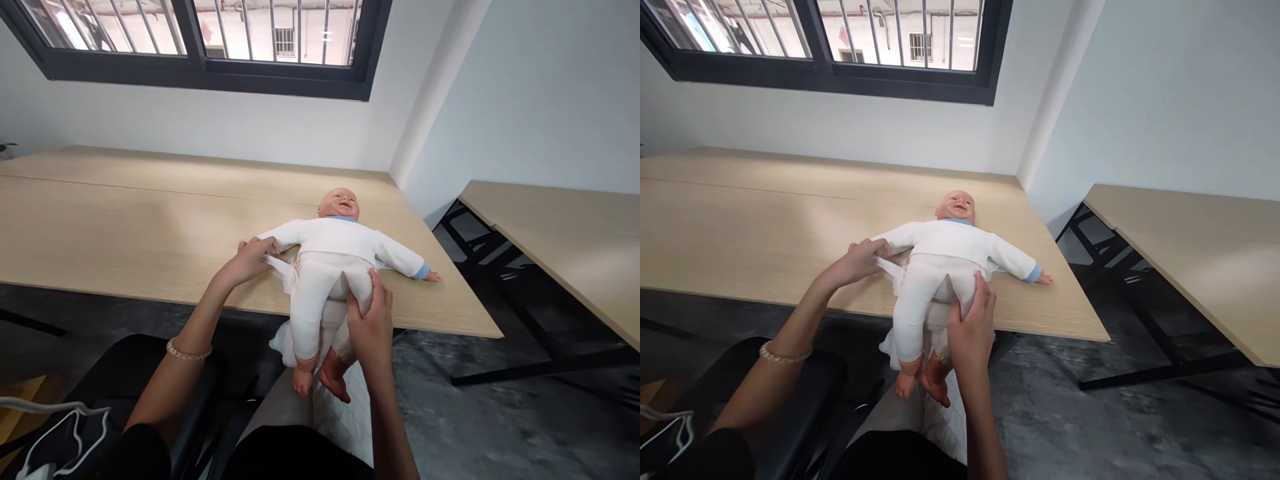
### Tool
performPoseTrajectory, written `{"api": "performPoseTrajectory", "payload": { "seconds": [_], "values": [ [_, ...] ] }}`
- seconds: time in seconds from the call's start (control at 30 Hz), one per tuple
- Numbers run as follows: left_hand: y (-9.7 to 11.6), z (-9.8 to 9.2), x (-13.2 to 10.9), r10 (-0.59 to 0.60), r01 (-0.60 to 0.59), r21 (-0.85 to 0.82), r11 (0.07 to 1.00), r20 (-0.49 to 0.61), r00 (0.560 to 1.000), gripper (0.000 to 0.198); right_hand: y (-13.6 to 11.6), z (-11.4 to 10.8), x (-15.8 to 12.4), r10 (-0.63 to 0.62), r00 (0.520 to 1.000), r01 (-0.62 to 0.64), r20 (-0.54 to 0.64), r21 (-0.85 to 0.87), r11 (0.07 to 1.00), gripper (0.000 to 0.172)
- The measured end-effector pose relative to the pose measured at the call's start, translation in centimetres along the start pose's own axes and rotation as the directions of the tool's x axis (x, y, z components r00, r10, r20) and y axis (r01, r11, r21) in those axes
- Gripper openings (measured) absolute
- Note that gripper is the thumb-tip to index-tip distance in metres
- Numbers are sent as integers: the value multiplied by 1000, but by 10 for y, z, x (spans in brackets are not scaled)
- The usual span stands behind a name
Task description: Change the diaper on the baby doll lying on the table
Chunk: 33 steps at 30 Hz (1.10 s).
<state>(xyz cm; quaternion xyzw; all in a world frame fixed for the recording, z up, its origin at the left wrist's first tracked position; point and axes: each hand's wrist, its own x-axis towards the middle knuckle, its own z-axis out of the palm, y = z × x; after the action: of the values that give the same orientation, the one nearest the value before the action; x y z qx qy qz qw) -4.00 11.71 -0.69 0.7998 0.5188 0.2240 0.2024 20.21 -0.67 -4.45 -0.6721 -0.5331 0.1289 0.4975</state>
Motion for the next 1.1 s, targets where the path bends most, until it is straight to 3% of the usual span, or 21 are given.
{"api": "performPoseTrajectory", "payload": {
  "seconds": [0.03, 0.1, 0.17, 0.27, 0.33, 0.47, 0.53, 0.63, 0.7, 0.77, 0.83, 0.9, 1.0, 1.1],
  "values": [
    [0, 4, -1, 19, -12, 153, 988, -46, 999, 2, 0, 0, 0, -1, 1000, 1, 0, -2, 1000, 59],
    [0, 13, -5, 103, -43, 421, 906, -120, 987, 14, 0, 0, 0, -6, 1000, 5, -3, -6, 1000, 59],
    [-3, 21, -11, 197, -53, 587, 808, -184, 963, 20, 0, 0, 0, -14, 1000, 14, -6, -6, 1000, 58],
    [-12, 23, -20, 242, -5, 681, 733, -254, 937, 19, 0, 0, -1, -26, 1000, 26, -1, -1, 1000, 58],
    [-18, 19, -25, 211, 18, 682, 732, -252, 944, 24, 0, 0, -1, -29, 1000, 29, 1, -5, 1000, 58],
    [-12, 13, -39, 118, 62, 562, 825, -279, 953, 43, 0, 0, -3, -44, 999, 44, 1, -39, 998, 59],
    [3, 16, -47, 98, 27, 397, 917, -289, 952, 36, 1, -2, -4, -70, 997, 72, 26, -66, 995, 61],
    [35, 31, -59, 95, -96, 0, 995, -124, 988, 26, 3, -6, -5, -132, 985, 144, 110, -110, 983, 68],
    [58, 45, -68, -19, -4, -168, 986, -139, 990, 37, 3, -9, -7, -165, 972, 187, 169, -127, 974, 73],
    [76, 59, -76, -144, 103, -225, 969, -177, 974, 54, 2, -11, -8, -178, 961, 209, 212, -132, 969, 78],
    [88, 70, -84, -195, 146, -236, 961, -198, 961, 79, 2, -13, -9, -179, 955, 214, 236, -131, 968, 83],
    [92, 76, -89, -176, 121, -250, 961, -213, 961, 89, 4, -17, -8, -187, 946, 225, 264, -124, 966, 86],
    [83, 73, -90, -127, 54, -311, 949, -221, 967, 81, 12, -26, -3, -239, 924, 290, 299, -137, 947, 82],
    [64, 64, -90, -111, 42, -318, 947, -203, 973, 70, 23, -39, -2, -323, 912, 386, 252, -263, 884, 70]
  ]
}}
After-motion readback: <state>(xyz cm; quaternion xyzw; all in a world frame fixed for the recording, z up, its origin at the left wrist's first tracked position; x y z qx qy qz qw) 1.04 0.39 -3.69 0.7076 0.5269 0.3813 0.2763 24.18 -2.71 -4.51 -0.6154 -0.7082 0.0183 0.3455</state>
